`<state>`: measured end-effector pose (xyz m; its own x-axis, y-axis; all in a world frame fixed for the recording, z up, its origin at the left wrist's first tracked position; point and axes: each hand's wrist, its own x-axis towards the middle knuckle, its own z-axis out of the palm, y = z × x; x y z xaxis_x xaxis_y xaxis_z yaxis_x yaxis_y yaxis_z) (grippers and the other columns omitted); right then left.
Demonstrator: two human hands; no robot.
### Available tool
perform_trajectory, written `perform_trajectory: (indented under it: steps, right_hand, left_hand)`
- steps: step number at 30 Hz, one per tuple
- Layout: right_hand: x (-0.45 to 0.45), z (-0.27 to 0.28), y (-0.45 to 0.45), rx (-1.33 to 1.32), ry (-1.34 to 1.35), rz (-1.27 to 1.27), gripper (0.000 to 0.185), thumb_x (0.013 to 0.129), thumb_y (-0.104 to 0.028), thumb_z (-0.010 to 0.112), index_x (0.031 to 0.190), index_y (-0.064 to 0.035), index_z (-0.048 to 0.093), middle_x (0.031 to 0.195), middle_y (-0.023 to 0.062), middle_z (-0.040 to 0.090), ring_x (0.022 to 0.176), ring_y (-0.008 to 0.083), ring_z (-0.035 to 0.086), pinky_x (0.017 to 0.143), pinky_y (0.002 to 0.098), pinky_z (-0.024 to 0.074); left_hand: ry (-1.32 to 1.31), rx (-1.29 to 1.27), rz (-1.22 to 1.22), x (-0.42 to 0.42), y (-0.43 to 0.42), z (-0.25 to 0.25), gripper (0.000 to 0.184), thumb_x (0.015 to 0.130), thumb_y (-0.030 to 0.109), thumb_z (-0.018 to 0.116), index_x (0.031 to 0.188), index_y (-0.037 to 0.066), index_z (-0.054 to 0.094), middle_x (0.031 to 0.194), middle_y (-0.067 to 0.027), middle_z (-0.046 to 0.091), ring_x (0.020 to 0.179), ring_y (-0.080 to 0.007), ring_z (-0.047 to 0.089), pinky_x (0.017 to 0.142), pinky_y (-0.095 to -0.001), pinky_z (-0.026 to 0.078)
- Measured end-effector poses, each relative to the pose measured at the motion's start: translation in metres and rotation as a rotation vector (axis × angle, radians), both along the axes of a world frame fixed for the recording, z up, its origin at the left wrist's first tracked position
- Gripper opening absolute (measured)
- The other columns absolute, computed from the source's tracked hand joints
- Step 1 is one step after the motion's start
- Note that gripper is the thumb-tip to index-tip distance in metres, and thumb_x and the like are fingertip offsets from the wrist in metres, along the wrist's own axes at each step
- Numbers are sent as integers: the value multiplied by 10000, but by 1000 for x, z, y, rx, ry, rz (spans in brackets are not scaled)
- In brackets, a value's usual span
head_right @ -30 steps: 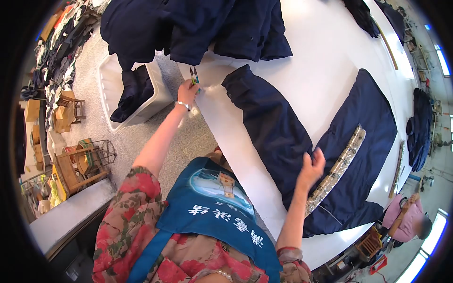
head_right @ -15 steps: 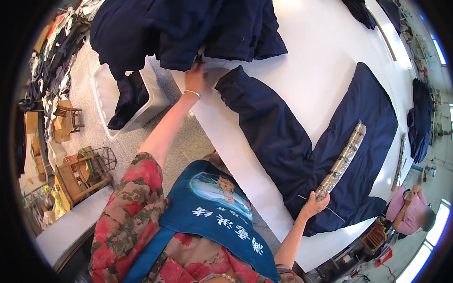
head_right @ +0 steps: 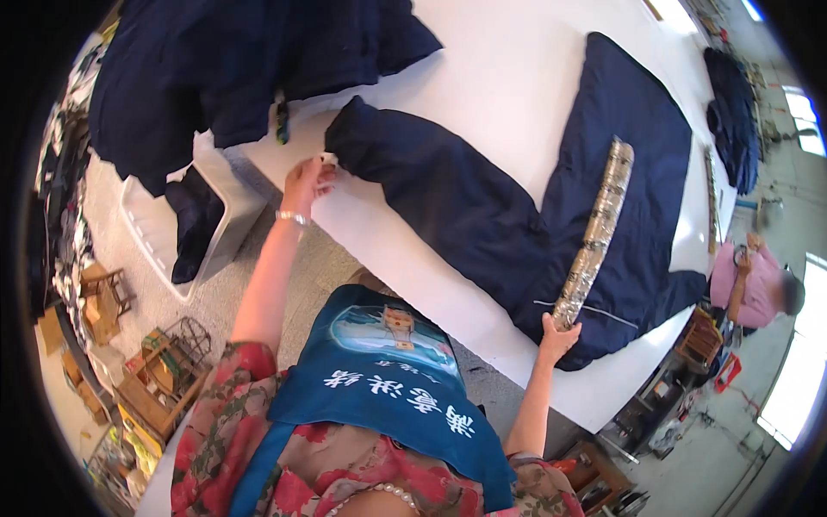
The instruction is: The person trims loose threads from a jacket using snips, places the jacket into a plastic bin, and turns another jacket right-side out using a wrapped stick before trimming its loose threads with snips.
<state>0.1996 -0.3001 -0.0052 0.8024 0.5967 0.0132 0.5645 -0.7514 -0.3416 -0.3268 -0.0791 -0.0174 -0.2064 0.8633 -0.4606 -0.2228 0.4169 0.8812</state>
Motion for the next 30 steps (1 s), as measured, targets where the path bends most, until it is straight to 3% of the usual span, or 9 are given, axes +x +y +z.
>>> perform_trajectory:
  steps: [3,8,9,14,18,21,24,27,30]
  right_hand:
    - [9,-10,-24,-82,-43,45,981,598,-407,815,1310,73,340,1237,274,462,1170,421,423,996,459,350]
    - [10,16,-17,-119,107,53,611,626,-288,782,1071,32,510,975,195,569,921,331,552,822,419,432]
    - [10,16,-16,-115,129,82,539,629,-262,774,1013,27,529,897,172,592,849,306,580,769,408,452]
    - [12,21,13,-39,517,-49,286,656,-161,707,834,-20,532,621,21,528,462,106,472,415,265,374]
    - [-3,47,28,90,697,-126,243,660,-122,683,838,-31,545,616,9,527,452,82,461,393,229,360]
    - [-16,44,19,231,809,-89,236,652,-99,678,838,-28,549,625,6,528,451,74,456,388,226,357]
    - [-39,51,5,438,870,-20,293,637,-40,666,907,-19,552,685,13,552,488,74,475,417,218,379]
    - [-64,86,2,738,926,64,394,627,6,664,1002,-10,542,768,30,578,575,86,516,486,216,421]
    - [-71,92,-8,913,884,202,327,696,28,601,1008,-27,520,764,23,538,600,102,512,498,241,422]
  left_hand:
    - [-191,41,-7,48,-2,-35,466,826,342,674,1167,76,502,1079,-39,590,953,-182,574,819,-359,466]
    - [-334,26,141,105,50,-30,582,749,245,760,1226,71,474,1127,-53,576,978,-198,561,837,-393,460]
    - [-353,-28,221,110,63,-26,552,708,109,761,1191,56,499,1148,-62,574,994,-204,565,817,-354,468]
    - [115,464,184,146,97,10,526,657,-69,662,1155,15,516,1074,-73,604,972,-209,587,859,-316,460]
    - [406,735,-93,200,82,30,475,648,-134,547,1093,33,537,903,-114,621,867,-249,608,776,-327,478]
    - [549,725,-213,246,64,24,477,686,-154,434,1067,107,550,837,-118,582,813,-290,593,730,-339,472]
    - [680,613,-309,260,57,-6,490,665,-151,435,1065,102,564,849,-102,594,821,-262,592,745,-332,474]
    - [623,547,-245,254,66,-7,495,661,-152,426,1058,101,576,867,-96,605,820,-244,592,756,-320,474]
    - [558,517,-280,249,78,-21,487,667,-158,411,1046,93,586,890,-90,617,814,-230,594,762,-313,473]
